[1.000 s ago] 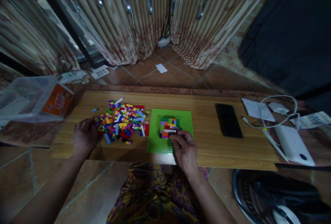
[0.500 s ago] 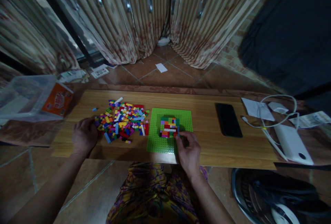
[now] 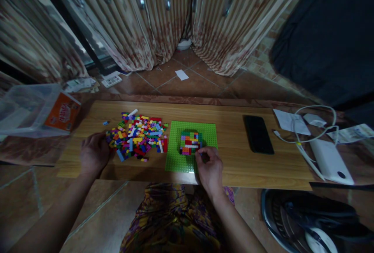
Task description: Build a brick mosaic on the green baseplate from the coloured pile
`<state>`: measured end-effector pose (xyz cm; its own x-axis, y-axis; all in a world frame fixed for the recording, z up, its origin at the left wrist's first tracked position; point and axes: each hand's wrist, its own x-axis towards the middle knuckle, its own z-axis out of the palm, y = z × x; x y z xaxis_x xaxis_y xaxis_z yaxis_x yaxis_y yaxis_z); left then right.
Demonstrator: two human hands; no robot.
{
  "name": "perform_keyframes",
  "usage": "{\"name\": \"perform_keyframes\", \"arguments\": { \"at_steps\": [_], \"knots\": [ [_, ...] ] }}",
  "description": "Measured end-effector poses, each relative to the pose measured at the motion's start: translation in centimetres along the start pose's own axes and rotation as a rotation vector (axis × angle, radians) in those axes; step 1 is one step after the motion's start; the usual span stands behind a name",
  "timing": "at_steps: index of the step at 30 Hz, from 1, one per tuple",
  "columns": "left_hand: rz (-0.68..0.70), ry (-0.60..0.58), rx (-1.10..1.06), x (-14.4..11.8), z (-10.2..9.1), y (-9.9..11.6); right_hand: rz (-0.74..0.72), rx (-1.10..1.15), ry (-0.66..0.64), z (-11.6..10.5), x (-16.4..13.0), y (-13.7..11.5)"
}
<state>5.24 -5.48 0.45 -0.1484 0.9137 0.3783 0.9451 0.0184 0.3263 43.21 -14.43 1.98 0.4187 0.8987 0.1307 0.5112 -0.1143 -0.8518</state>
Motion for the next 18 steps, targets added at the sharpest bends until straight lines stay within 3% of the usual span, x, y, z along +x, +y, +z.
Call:
{"name": "perform_keyframes", "arguments": {
  "at_steps": [9, 18],
  "knots": [
    [0.026, -0.001, 0.017, 0.1, 0.1, -0.2, -0.038, 0.012, 0.005, 0.1, -0.1, 0.0],
    [0.017, 0.006, 0.011, 0.0, 0.1, -0.1, 0.014, 0.068, 0.039, -0.7, 0.2, 1.0]
  ]
}}
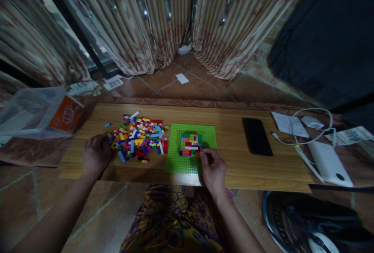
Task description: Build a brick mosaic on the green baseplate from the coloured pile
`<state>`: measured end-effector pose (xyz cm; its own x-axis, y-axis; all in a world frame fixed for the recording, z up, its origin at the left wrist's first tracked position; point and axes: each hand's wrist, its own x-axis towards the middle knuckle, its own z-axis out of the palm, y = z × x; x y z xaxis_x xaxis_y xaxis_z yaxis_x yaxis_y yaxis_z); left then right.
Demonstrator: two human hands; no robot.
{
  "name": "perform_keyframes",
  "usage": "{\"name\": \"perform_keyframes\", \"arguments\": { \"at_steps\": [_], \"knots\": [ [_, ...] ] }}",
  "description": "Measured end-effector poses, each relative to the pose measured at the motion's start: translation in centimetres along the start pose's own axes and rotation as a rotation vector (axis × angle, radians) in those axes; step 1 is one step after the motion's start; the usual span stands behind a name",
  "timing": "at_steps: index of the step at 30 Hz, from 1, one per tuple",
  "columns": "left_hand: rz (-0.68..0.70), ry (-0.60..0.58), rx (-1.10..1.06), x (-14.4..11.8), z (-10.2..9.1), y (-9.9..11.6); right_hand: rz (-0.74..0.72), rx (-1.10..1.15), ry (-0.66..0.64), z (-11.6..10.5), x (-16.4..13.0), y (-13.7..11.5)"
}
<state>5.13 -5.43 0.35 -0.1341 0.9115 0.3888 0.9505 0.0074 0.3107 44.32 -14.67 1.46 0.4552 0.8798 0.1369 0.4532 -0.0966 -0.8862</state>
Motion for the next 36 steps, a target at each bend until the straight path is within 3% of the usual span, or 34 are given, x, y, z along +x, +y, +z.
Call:
{"name": "perform_keyframes", "arguments": {
  "at_steps": [7, 10, 16, 22, 36],
  "knots": [
    [-0.029, -0.01, -0.019, 0.0, -0.1, 0.1, -0.106, -0.024, -0.009, 0.0, -0.5, -1.7],
    [-0.028, -0.025, -0.016, -0.1, -0.1, 0.2, -0.204, -0.018, -0.108, 0.8, -1.6, -3.3],
    [-0.043, -0.004, -0.011, -0.3, 0.0, 0.3, -0.39, -0.032, -0.392, 4.3, -4.3, -5.1],
    [-0.054, -0.003, -0.012, -0.4, 0.0, 0.3, -0.509, -0.144, -0.536, 7.8, -5.4, -6.0],
    [-0.065, -0.003, -0.041, -0.6, 0.1, 0.2, -0.588, -0.335, -0.477, 12.6, -2.7, -7.5]
  ]
}}
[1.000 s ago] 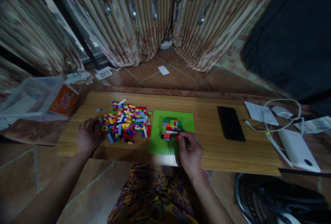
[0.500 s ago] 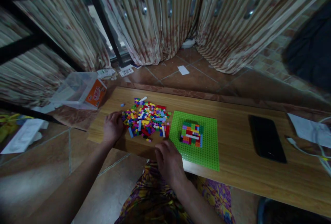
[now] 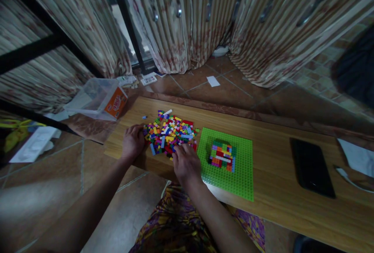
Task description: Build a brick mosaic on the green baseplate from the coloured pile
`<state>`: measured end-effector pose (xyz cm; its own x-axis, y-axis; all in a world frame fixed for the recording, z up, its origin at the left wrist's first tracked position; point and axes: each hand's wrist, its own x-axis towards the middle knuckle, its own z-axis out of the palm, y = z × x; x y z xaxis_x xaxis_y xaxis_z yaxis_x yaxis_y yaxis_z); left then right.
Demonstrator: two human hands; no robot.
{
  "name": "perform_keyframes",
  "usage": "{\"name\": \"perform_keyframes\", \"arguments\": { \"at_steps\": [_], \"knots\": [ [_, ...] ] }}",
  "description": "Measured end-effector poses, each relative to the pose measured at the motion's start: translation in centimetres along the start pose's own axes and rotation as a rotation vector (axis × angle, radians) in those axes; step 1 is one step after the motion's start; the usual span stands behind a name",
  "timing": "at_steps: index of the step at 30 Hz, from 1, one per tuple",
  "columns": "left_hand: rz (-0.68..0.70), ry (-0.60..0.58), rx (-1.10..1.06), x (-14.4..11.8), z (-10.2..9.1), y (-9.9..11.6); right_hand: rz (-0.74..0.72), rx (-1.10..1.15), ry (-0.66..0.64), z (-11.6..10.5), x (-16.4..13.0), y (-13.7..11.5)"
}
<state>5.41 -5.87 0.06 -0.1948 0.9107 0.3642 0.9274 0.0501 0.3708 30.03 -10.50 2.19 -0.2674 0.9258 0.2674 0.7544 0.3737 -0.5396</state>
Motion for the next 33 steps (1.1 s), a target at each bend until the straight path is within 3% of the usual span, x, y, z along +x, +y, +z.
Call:
{"name": "perform_keyframes", "arguments": {
  "at_steps": [9, 15, 26, 33],
  "knots": [
    [0.004, 0.003, 0.01, 0.1, 0.0, 0.1, 0.035, -0.097, -0.02, 0.7, 1.3, -0.3],
    [0.009, -0.004, 0.001, 0.1, -0.1, 0.0, 0.046, 0.005, 0.04, 0.0, 0.4, 0.3],
    [0.032, -0.007, 0.019, 0.4, -0.3, 0.0, 0.236, 0.285, 0.017, -4.8, -2.5, 0.1],
    [0.058, 0.003, 0.059, 0.5, 0.0, -0.5, 0.367, 0.337, 0.106, -8.1, -5.3, 3.1]
  ]
}}
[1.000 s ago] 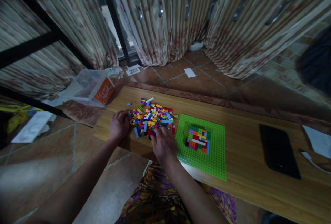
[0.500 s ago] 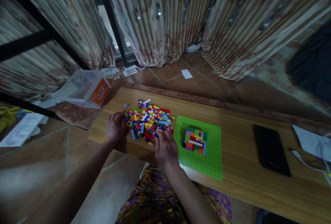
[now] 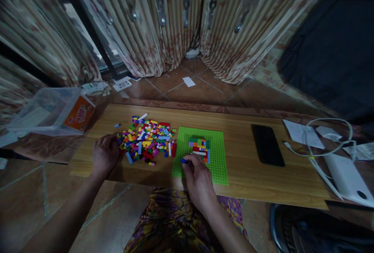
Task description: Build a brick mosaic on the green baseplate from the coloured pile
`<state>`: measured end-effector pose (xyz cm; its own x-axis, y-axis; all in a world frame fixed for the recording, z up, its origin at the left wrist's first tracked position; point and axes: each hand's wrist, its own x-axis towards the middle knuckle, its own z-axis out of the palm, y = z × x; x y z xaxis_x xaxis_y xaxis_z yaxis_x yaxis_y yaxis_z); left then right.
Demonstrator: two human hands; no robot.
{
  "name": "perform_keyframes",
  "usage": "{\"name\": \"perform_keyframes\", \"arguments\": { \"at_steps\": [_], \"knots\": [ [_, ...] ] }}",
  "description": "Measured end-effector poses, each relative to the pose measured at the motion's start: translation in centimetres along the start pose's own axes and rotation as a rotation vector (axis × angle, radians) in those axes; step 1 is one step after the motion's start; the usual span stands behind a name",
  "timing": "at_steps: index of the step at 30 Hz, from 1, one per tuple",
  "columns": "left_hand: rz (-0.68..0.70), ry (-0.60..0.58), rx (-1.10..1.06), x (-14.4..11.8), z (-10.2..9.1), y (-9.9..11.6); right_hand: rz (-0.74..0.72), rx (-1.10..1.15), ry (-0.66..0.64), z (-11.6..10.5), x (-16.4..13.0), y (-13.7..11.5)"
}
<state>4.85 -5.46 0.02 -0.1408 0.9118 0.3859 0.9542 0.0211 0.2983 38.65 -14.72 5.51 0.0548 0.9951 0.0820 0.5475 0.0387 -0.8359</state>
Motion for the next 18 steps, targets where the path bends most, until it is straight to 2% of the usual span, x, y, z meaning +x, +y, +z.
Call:
{"name": "perform_keyframes", "arguments": {
  "at_steps": [6, 9, 14, 18],
  "knots": [
    [-0.021, 0.013, -0.019, 0.0, -0.1, 0.3, 0.117, -0.002, 0.172, -3.6, 0.3, 4.2],
    [-0.014, 0.004, -0.006, 0.1, -0.2, 0.4, 0.075, -0.094, 0.211, -4.9, 1.4, 5.3],
    [0.024, 0.0, 0.016, 0.1, -0.3, 0.3, -0.126, -0.226, 0.138, -5.4, 3.5, 5.3],
    [0.03, 0.015, 0.007, 0.2, -0.1, 0.1, -0.194, -0.247, 0.084, -5.1, 4.5, 5.2]
  ]
}}
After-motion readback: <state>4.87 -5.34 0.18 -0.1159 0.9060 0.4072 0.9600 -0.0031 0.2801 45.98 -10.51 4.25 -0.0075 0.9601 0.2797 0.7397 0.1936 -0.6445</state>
